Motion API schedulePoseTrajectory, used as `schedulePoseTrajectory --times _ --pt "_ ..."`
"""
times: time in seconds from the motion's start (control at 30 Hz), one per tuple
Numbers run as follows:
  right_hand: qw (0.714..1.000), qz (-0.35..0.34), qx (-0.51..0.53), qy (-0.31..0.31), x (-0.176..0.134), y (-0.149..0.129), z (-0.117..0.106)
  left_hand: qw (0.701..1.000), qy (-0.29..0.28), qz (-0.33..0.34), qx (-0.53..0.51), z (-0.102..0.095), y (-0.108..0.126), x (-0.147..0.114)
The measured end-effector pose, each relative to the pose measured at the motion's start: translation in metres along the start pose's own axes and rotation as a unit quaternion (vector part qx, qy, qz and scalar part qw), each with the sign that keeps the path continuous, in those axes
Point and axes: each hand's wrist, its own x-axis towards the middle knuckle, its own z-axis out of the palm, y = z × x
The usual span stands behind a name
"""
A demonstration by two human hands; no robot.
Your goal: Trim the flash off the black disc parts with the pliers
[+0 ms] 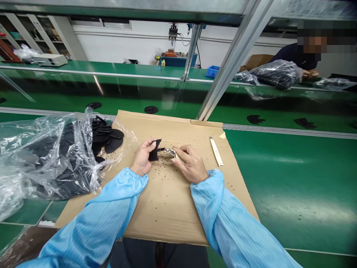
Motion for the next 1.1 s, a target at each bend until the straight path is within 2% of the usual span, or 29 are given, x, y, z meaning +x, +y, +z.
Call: schedulePoseTrajectory --times 0.27,0.4,0.57,0.77,0.9,1.0,1.1 --pt "0.999 -0.027 -0.016 -0.013 -0.001 0.001 -0.002 1.0 -0.005 -0.017 -0.006 0.0 0.001 0.0" --pt "0.999 -0.013 0.016 -0.026 -0.002 0.0 -0.003 1.0 -0.012 -0.006 -0.005 0.0 0.001 -0.001" --pt "0.998 0.025 0.053 0.035 -0.001 0.001 -0.002 0.999 -0.028 0.018 -0.006 -0.001 -0.001 -0.001" --pt "0.994 0.051 0.086 0.054 0.001 0.002 -0.001 0.999 -0.032 0.023 0.01 -0.002 -0.002 0.0" --pt "0.979 0.081 0.181 0.046 0.002 0.001 -0.001 0.996 -0.072 0.027 0.041 0.003 -0.002 -0.008" --pt "0.97 0.06 0.232 0.028 0.002 -0.003 -0.004 0.991 -0.119 0.011 0.057 0.006 -0.003 -0.014" --pt "0.977 0.021 0.211 -0.012 0.001 -0.01 -0.006 0.993 -0.114 -0.006 0.035 0.005 -0.004 -0.013"
